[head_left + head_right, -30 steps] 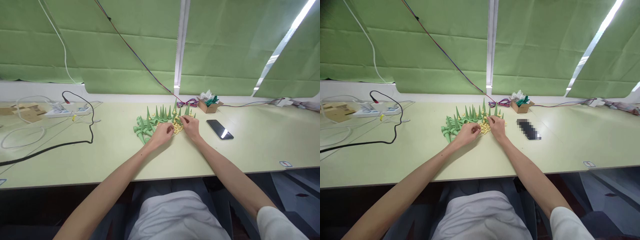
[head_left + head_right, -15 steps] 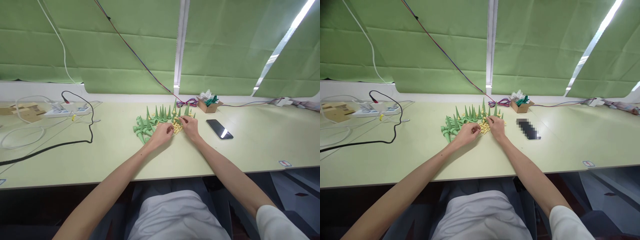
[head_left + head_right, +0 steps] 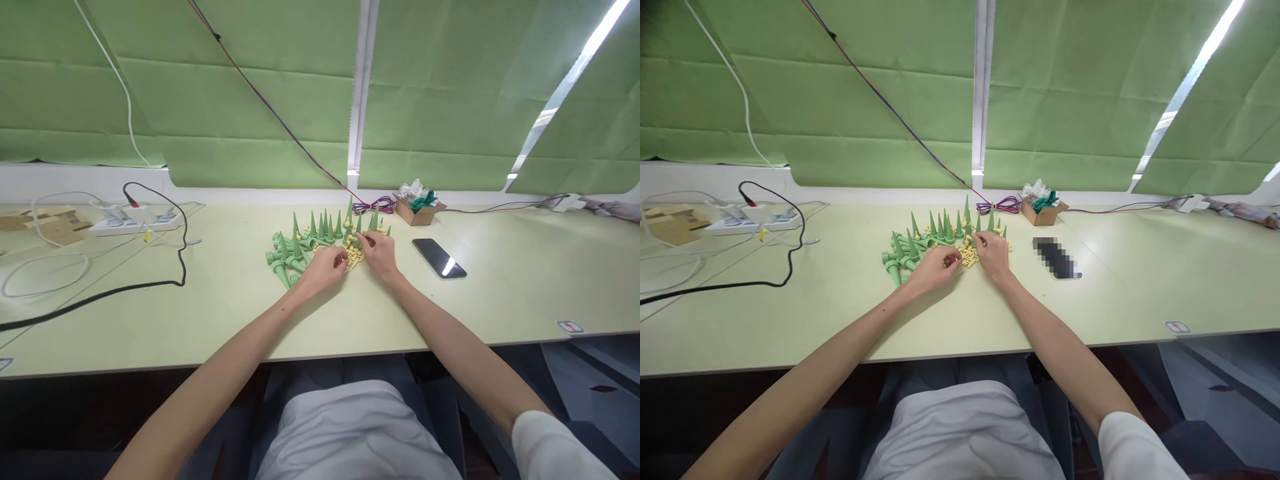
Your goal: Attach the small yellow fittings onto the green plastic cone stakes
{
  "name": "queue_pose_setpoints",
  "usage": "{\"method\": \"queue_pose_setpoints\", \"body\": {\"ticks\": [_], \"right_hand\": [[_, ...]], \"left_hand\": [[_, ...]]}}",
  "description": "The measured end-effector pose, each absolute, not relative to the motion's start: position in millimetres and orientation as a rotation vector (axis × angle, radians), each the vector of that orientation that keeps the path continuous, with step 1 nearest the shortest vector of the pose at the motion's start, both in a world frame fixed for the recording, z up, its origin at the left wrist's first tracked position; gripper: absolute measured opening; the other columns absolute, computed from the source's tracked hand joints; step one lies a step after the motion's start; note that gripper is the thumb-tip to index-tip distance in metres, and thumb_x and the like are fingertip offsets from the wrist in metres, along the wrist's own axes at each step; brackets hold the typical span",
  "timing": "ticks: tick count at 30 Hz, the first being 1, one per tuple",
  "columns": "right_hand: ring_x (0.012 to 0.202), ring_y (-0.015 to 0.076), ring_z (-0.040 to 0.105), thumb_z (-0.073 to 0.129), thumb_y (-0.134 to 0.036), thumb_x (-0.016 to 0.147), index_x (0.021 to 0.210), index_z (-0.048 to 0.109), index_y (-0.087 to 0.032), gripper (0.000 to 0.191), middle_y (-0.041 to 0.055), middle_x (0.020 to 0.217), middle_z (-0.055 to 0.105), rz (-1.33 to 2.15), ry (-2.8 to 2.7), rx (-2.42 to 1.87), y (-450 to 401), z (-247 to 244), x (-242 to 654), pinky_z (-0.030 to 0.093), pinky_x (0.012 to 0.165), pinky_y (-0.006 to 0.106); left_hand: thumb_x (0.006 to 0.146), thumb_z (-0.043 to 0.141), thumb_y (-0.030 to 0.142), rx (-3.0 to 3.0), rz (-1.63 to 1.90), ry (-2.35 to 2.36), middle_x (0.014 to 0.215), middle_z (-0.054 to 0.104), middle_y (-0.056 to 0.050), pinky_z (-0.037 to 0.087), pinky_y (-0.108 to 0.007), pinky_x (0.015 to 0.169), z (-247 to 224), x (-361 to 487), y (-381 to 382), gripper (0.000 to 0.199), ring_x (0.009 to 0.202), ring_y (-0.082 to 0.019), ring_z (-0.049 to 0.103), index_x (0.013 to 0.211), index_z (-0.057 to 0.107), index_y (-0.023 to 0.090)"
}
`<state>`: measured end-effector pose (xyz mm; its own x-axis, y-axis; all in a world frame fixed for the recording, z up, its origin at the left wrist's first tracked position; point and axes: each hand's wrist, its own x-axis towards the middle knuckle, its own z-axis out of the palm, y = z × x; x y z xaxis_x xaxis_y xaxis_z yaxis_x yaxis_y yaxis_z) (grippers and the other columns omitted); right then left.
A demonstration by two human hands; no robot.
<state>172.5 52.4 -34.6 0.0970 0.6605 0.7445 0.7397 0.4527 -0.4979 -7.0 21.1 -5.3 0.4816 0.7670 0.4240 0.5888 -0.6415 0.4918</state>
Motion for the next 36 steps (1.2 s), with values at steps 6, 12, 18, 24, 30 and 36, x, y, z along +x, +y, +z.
{"method": "queue_pose_setpoints", "body": {"ticks": [6,12,18,24,30,36], "right_hand": [[0.062,0.0184,0.057,0.049,-0.040,0.094,0.078,0.071,-0.017,0.036,0.0072,0.072,0.070,-0.092,-1.587,-1.260,51.4,-33.2,172.6,0.040,0.064,0.030],[0.063,0.0185,0.058,0.050,-0.039,0.093,0.082,0.073,-0.017,0.034,0.0079,0.076,0.072,-0.052,-1.598,-1.290,52.3,-33.7,173.9,0.041,0.065,0.030],[0.062,0.0180,0.055,0.050,-0.038,0.093,0.078,0.072,-0.017,0.034,0.0068,0.073,0.070,-0.057,-1.616,-1.287,54.2,-35.6,174.6,0.039,0.064,0.030],[0.062,0.0174,0.052,0.046,-0.041,0.096,0.078,0.069,-0.017,0.037,0.0054,0.069,0.065,-0.068,-1.609,-1.290,52.8,-34.4,173.8,0.037,0.063,0.030],[0.063,0.0171,0.051,0.045,-0.040,0.097,0.075,0.065,-0.018,0.037,0.0052,0.069,0.064,-0.100,-1.590,-1.311,54.0,-34.6,174.8,0.036,0.064,0.029],[0.061,0.0171,0.051,0.047,-0.040,0.096,0.070,0.060,-0.019,0.036,0.0042,0.066,0.062,-0.113,-1.555,-1.357,58.8,-35.6,174.9,0.035,0.064,0.028]], "left_hand": [[0.085,0.050,0.020,2.465,0.911,1.146,0.071,0.067,-0.004,0.041,-0.029,0.063,-5.5,-7.2,21.2,0.020,0.064,-0.016,0.056,0.082,0.069,0.015],[0.085,0.050,0.020,2.467,0.906,1.146,0.072,0.067,-0.004,0.041,-0.029,0.063,-4.8,-7.7,20.5,0.020,0.065,-0.016,0.057,0.081,0.069,0.016],[0.085,0.049,0.020,2.472,0.910,1.136,0.071,0.067,-0.004,0.041,-0.029,0.063,-5.4,-7.7,20.6,0.020,0.064,-0.016,0.056,0.081,0.069,0.016],[0.086,0.049,0.021,2.473,0.898,1.139,0.072,0.067,-0.004,0.041,-0.030,0.064,-4.2,-7.4,19.4,0.021,0.065,-0.017,0.056,0.082,0.069,0.016],[0.085,0.050,0.020,2.474,0.895,1.138,0.071,0.067,-0.004,0.041,-0.030,0.064,-3.8,-7.1,18.9,0.020,0.065,-0.017,0.056,0.080,0.069,0.016],[0.085,0.049,0.020,2.477,0.888,1.133,0.072,0.067,-0.004,0.041,-0.030,0.065,-4.6,-7.2,19.5,0.020,0.064,-0.017,0.056,0.081,0.069,0.016]]}}
